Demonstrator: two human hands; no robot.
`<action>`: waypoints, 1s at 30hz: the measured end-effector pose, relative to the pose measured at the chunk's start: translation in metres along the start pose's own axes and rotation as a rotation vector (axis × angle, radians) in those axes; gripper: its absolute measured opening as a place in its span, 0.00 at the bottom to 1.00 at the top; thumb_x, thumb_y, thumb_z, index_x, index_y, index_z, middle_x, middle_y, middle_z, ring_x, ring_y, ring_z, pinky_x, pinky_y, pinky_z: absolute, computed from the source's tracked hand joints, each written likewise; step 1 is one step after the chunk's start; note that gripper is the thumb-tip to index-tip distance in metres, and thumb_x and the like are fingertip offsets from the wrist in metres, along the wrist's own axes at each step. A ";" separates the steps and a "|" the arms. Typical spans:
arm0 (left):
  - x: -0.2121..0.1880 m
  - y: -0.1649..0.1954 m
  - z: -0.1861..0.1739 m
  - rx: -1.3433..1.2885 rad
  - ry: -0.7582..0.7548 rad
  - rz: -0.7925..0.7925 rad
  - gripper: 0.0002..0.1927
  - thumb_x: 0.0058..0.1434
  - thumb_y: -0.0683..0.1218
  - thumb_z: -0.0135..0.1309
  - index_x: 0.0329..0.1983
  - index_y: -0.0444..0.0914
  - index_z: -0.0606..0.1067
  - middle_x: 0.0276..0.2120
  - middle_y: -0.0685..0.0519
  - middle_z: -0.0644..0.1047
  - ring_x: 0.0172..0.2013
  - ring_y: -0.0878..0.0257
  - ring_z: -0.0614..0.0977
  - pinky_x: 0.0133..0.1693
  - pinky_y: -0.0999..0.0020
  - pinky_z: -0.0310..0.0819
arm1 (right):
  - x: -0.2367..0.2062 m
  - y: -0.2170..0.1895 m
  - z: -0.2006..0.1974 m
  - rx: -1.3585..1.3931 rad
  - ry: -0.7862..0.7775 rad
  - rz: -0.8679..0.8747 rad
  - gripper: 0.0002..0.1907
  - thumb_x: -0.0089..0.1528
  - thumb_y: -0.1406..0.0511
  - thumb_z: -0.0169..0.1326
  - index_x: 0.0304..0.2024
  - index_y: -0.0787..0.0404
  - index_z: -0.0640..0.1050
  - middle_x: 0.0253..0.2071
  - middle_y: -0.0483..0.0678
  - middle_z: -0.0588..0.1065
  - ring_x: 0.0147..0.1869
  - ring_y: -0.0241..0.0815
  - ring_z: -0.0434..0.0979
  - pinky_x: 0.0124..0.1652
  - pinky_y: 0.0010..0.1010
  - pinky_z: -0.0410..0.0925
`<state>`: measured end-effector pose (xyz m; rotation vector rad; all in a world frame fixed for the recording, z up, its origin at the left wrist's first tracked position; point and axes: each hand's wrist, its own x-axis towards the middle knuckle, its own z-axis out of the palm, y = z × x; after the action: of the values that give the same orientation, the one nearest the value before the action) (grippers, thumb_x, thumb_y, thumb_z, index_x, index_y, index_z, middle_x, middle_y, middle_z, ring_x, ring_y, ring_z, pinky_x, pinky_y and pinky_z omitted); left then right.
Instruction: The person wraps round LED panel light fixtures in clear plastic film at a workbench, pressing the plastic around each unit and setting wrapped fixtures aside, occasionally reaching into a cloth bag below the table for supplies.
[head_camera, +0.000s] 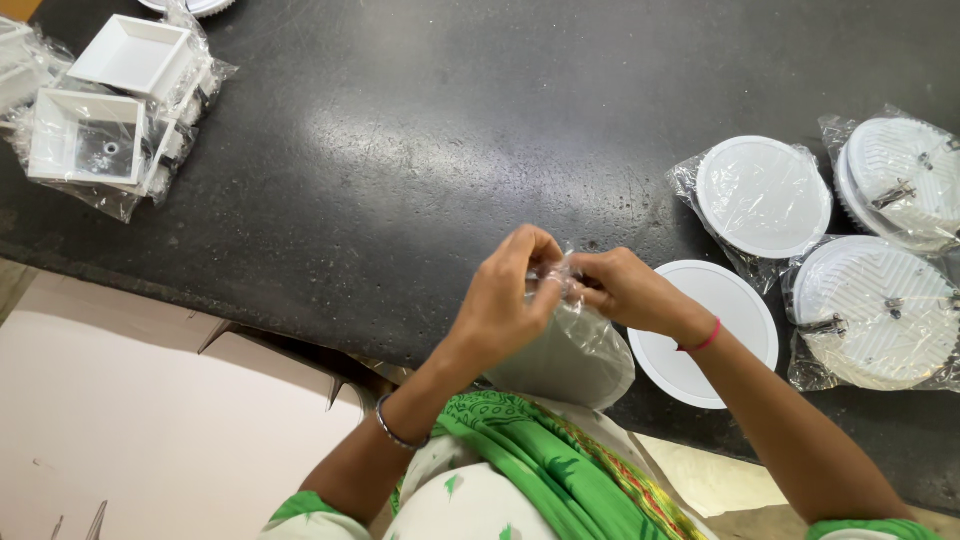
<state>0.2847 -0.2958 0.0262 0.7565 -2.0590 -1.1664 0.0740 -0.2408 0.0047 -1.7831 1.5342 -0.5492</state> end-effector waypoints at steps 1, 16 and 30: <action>-0.006 0.004 -0.001 -0.031 -0.007 0.019 0.14 0.65 0.45 0.56 0.50 0.36 0.70 0.43 0.48 0.76 0.44 0.57 0.83 0.47 0.62 0.80 | 0.001 0.001 0.002 0.040 0.029 -0.011 0.12 0.62 0.66 0.59 0.48 0.61 0.80 0.29 0.51 0.80 0.28 0.38 0.77 0.34 0.33 0.73; -0.012 -0.003 0.006 0.015 -0.016 -0.035 0.11 0.64 0.45 0.63 0.44 0.38 0.72 0.40 0.54 0.79 0.42 0.58 0.86 0.43 0.65 0.81 | 0.003 0.015 0.008 0.279 0.028 0.069 0.07 0.64 0.66 0.57 0.40 0.65 0.77 0.29 0.44 0.77 0.34 0.26 0.69 0.34 0.25 0.69; 0.004 -0.020 -0.022 0.292 -0.173 0.435 0.09 0.56 0.35 0.57 0.38 0.38 0.79 0.40 0.54 0.79 0.43 0.55 0.81 0.45 0.61 0.78 | 0.002 -0.001 -0.003 0.163 0.005 -0.046 0.10 0.65 0.63 0.57 0.38 0.64 0.75 0.24 0.45 0.73 0.29 0.32 0.67 0.30 0.29 0.66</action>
<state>0.3021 -0.3183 0.0180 0.3116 -2.4144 -0.7170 0.0730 -0.2435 0.0070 -1.6968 1.4128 -0.6813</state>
